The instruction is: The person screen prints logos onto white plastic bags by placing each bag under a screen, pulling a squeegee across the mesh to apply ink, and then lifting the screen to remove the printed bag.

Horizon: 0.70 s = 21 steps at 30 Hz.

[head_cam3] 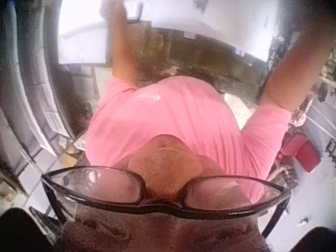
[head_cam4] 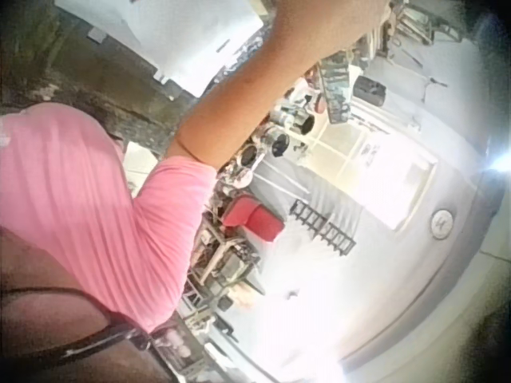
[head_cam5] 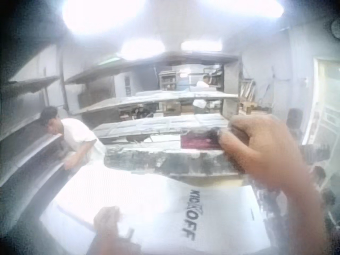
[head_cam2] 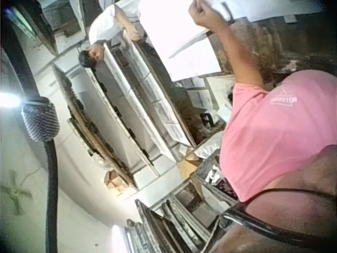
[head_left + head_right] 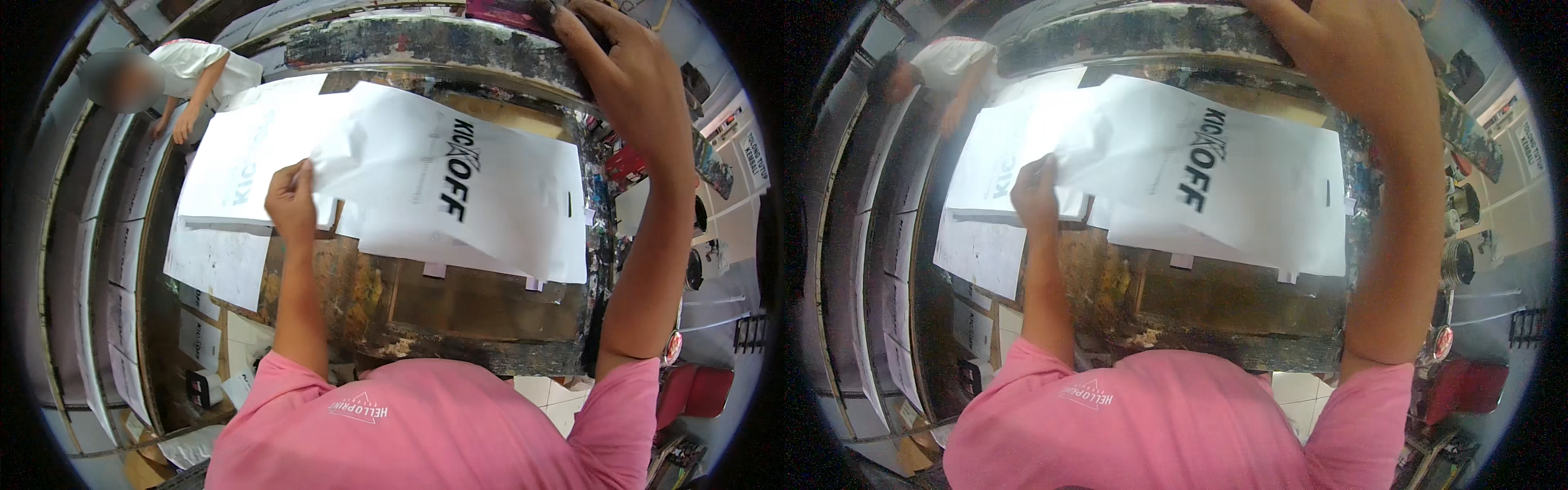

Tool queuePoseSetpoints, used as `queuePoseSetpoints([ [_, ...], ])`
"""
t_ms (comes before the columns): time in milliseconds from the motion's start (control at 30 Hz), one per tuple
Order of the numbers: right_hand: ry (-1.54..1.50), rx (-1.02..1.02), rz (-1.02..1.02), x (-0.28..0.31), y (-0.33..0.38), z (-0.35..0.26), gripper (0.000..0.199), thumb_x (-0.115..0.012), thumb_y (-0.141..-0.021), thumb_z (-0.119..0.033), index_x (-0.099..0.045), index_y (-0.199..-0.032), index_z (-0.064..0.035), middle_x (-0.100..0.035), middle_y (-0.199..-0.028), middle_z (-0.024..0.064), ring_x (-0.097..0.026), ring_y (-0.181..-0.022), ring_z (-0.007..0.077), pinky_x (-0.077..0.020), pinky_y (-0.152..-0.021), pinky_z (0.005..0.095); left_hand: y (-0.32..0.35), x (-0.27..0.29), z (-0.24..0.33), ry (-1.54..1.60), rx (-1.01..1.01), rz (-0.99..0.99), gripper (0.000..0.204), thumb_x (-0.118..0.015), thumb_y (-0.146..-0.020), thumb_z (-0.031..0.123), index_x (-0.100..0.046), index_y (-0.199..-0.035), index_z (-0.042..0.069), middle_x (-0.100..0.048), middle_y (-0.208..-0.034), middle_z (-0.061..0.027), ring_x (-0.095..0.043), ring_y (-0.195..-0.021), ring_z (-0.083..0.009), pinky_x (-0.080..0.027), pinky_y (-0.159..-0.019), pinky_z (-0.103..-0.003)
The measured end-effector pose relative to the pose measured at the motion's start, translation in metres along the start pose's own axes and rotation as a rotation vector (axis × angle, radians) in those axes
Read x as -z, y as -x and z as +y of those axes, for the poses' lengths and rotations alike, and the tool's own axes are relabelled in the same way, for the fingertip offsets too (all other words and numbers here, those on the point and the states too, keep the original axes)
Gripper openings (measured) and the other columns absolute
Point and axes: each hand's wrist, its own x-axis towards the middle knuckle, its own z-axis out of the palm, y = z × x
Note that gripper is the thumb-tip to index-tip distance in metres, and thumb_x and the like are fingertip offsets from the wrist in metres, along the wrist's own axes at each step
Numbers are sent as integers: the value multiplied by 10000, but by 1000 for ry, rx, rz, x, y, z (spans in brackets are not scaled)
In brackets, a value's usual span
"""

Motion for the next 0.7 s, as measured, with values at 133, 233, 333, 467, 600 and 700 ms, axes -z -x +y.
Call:
queuePoseSetpoints([
  [133,9,34,122,-5,6,-2,335,-525,-953,-288,-667,-804,-23,-586,-647,64,-511,-550,157,-426,-534,320,-39,57,-54,8,164,7,254,-771,-901,193,-763,-1033,-25,-622,-727,22,-493,-651,-47,-376,-561,-213],
  [233,141,79,150,-9,3,4,334,-512,-947,-291,-660,-795,-32,-583,-655,55,-505,-554,155,-422,-533,315,-78,109,-99,-74,180,36,252,-767,-904,191,-762,-1022,-33,-662,-791,0,-508,-661,-57,-398,-574,-222],
  [333,94,32,19,-3,0,4,346,-495,-950,-315,-655,-803,-47,-583,-669,45,-499,-565,141,-422,-529,303,-117,166,-150,-185,166,63,251,-771,-899,192,-766,-1036,-17,-657,-796,-4,-509,-690,-60,-414,-608,-227],
  [467,79,-7,-33,-2,4,1,378,-470,-968,-362,-645,-817,-63,-567,-674,20,-485,-584,122,-421,-526,285,-165,238,-201,-463,161,114,360,-749,-902,262,-746,-1111,-30,-752,-1009,-125,-665,-891,-183,-516,-823,-313],
  [600,77,31,-102,0,0,3,433,-438,-992,-408,-627,-796,-71,-532,-659,-1,-454,-592,115,-418,-534,275,-144,194,-151,-1203,-88,483,655,-629,-984,376,-456,-1450,-51,-472,-1393,-352,-432,-1294,-514,-310,-1138,-517],
  [700,37,13,-206,11,-8,22,466,-421,-1002,-431,-615,-768,-79,-519,-654,2,-431,-589,114,-409,-529,271,-34,57,-53,-561,-611,-368,651,-647,-949,395,-486,-1439,-2,-485,-1432,-266,-417,-1357,-412,-268,-1163,-510],
])
